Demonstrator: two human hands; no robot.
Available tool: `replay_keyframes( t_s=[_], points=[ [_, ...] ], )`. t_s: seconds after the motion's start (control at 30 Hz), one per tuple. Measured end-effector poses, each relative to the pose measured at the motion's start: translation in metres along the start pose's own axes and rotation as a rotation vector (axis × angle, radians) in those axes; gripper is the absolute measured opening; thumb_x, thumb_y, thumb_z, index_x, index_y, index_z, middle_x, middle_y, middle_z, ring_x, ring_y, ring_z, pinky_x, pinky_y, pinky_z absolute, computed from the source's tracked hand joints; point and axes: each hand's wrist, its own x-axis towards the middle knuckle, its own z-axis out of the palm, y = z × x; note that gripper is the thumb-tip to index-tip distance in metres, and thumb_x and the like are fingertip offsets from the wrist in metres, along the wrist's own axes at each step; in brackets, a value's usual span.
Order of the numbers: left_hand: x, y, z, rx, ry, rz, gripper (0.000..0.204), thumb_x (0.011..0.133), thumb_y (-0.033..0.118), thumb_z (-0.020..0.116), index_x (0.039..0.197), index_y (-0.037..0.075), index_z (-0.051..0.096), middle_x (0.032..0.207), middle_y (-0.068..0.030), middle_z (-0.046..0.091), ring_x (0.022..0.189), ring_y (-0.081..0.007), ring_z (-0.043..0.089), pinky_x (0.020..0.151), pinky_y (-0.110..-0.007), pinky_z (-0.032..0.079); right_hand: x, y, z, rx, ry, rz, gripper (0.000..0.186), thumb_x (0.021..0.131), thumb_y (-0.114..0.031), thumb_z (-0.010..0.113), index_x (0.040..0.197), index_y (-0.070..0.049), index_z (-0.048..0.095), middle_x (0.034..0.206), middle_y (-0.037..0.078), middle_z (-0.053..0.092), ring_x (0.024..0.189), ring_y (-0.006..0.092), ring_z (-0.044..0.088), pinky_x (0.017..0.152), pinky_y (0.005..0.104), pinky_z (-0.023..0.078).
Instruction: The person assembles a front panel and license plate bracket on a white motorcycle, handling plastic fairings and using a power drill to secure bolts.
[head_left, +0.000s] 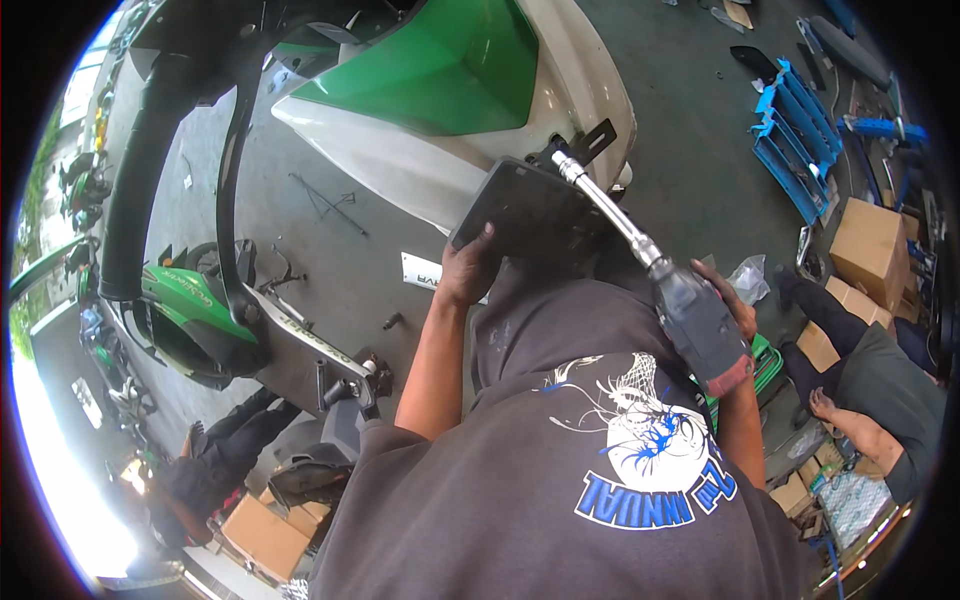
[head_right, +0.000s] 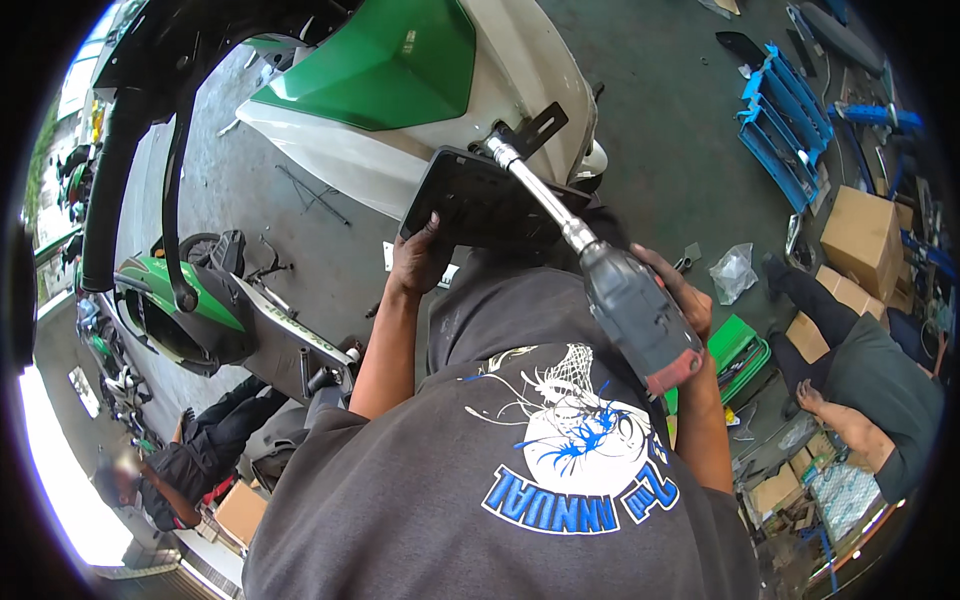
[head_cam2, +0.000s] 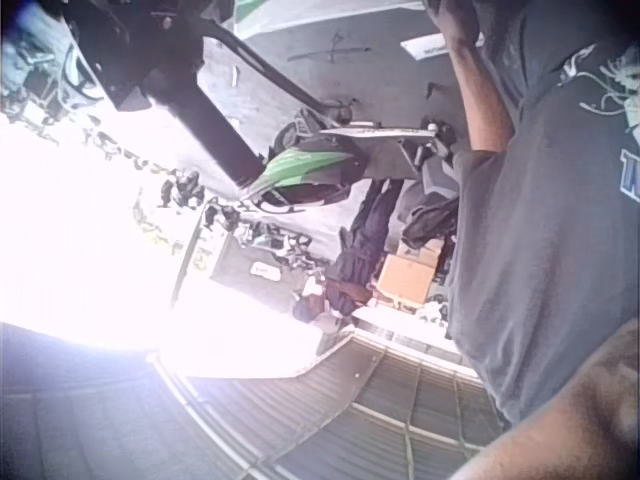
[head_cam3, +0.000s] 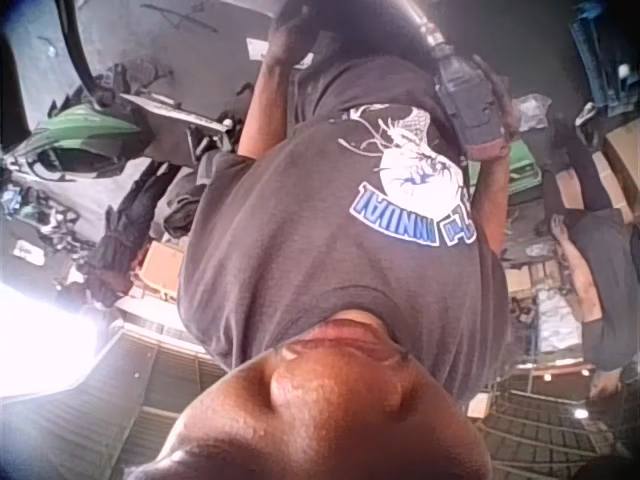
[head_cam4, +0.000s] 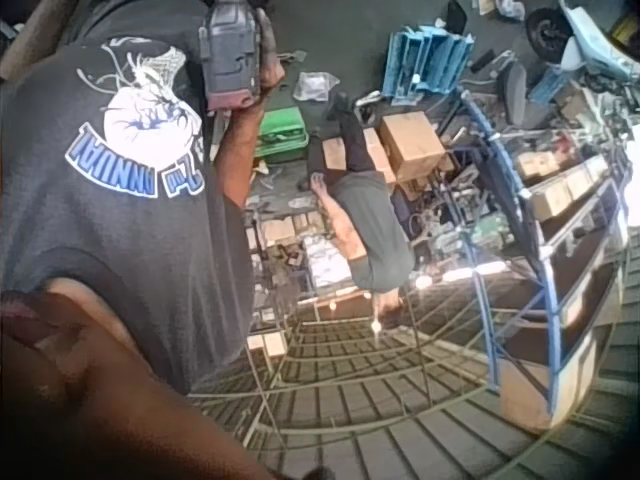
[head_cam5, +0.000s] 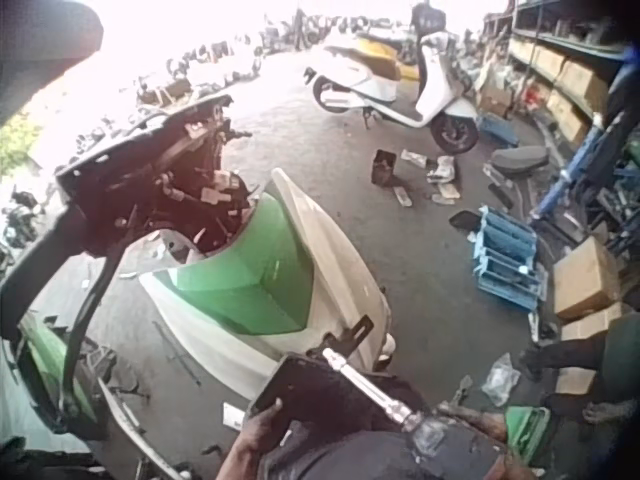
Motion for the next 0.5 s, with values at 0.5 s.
replay_keyframes(
  t_s=[0.5],
  points=[
    [0.003, 0.007, 0.002, 0.044, 0.041, -0.065, 0.037, 0.098, 0.019, 0.060, 0.131, 0.002, 0.058, 0.122, -0.0079, 0.064, 0.106, -0.0191, 0.060, 0.088, -0.034, 0.047, -0.011, -0.056, 0.041, 0.068, -0.128, 0.084, 0.062, 0.069, -0.007, 0.073, 0.129, 0.002, 0.059, 0.114, 0.014, 0.070, 0.075, 0.0271, 0.070, 0.067, 0.0354, 0.055]
  ],
)
